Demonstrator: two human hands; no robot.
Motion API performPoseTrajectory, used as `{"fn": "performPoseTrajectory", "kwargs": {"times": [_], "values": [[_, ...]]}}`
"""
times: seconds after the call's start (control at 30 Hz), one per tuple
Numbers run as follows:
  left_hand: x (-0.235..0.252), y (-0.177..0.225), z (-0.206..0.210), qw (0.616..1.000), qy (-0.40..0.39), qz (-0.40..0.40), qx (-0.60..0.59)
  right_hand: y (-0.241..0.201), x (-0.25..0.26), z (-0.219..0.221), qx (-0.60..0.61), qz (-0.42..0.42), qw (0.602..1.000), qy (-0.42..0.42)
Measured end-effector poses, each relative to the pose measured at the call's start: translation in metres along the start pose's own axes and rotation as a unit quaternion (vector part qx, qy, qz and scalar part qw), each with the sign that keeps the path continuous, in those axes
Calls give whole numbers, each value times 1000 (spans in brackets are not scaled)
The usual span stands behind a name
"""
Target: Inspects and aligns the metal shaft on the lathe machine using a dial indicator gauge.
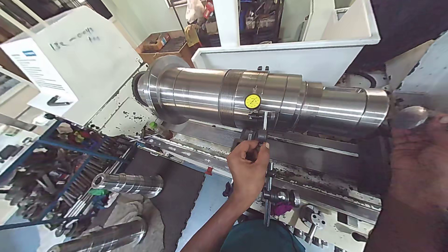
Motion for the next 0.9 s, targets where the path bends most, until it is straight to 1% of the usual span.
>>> {"fn": "performPoseTrajectory", "kwargs": {"times": [0.43,0.67,0.9], "values": [[-1,-2,0,999,-19,24,-17,1,0,1,10,0,1000,13],[-1,-3,0,1000,-6,15,-19,2,1,-1,8,-3,1000,13],[-3,-7,-1,1000,-13,3,-16,0,-1,2,12,2,1000,15]]}}
Point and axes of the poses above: each hand's wrist, its own x-axis towards the middle knuckle, its own z-axis out of the palm, y = z × x, the point moved 3 cm from there along x, towards the middle knuckle, and after that the axes turned 15 degrees about -y, right-handed, at the moved point
